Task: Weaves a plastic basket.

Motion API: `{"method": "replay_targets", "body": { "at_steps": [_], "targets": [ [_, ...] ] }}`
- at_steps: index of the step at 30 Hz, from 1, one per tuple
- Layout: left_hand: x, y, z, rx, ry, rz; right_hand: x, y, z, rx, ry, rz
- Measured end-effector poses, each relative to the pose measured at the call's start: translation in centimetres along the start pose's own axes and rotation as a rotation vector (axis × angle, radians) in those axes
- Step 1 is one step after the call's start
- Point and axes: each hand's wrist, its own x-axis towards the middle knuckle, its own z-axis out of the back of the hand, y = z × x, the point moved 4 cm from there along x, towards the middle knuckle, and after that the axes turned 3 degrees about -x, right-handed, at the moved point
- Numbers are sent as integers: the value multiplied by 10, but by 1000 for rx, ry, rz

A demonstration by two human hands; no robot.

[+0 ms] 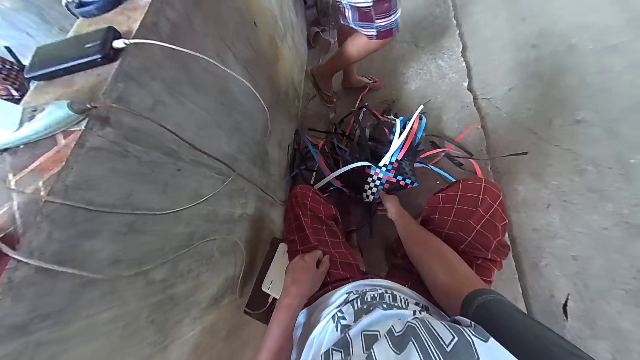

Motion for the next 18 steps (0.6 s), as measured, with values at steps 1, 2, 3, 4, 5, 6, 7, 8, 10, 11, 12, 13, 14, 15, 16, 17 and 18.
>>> {"method": "replay_targets", "body": {
  "at_steps": [1, 2, 3, 4, 5, 6, 7, 8, 10, 11, 12, 13, 14, 15, 16, 17, 18],
  "targets": [
    [4, -3, 2, 8, 5, -22, 0, 5, 4, 37, -5, 26],
    [7, -7, 3, 6, 5, -55, -2, 10, 9, 89, -6, 51],
    [11, -12, 5, 1, 4, -96, -5, 16, 15, 150, -7, 72],
    [15, -19, 7, -6, 6, -141, -9, 22, 21, 217, -10, 83],
    [19, -27, 8, -14, 9, -195, -13, 26, 28, 287, -13, 90],
    [23, -35, 9, -26, 11, -254, -17, 31, 34, 349, -17, 96],
    [29, -45, 10, -37, 15, -318, -22, 35, 41, 402, -23, 103],
    [36, -55, 11, -44, 13, -382, -28, 38, 49, 438, -28, 112],
    [51, -79, 12, -28, 4, -496, -40, 42, 63, 487, -37, 127],
    [59, -92, 14, -5, -5, -539, -45, 43, 70, 502, -47, 131],
    [68, -106, 16, 26, -20, -573, -49, 43, 76, 511, -62, 133],
    [78, -120, 19, 65, -39, -606, -53, 42, 82, 514, -72, 137],
    [90, -134, 21, 112, -67, -639, -55, 41, 87, 513, -74, 145],
    [102, -148, 22, 164, -110, -675, -57, 39, 92, 509, -73, 155],
    [116, -160, 22, 216, -160, -717, -59, 36, 97, 500, -75, 164],
    [131, -171, 21, 258, -210, -758, -61, 33, 101, 491, -73, 168],
    [144, -180, 21, 301, -249, -776, -63, 32, 105, 480, -75, 165]
  ]
}}
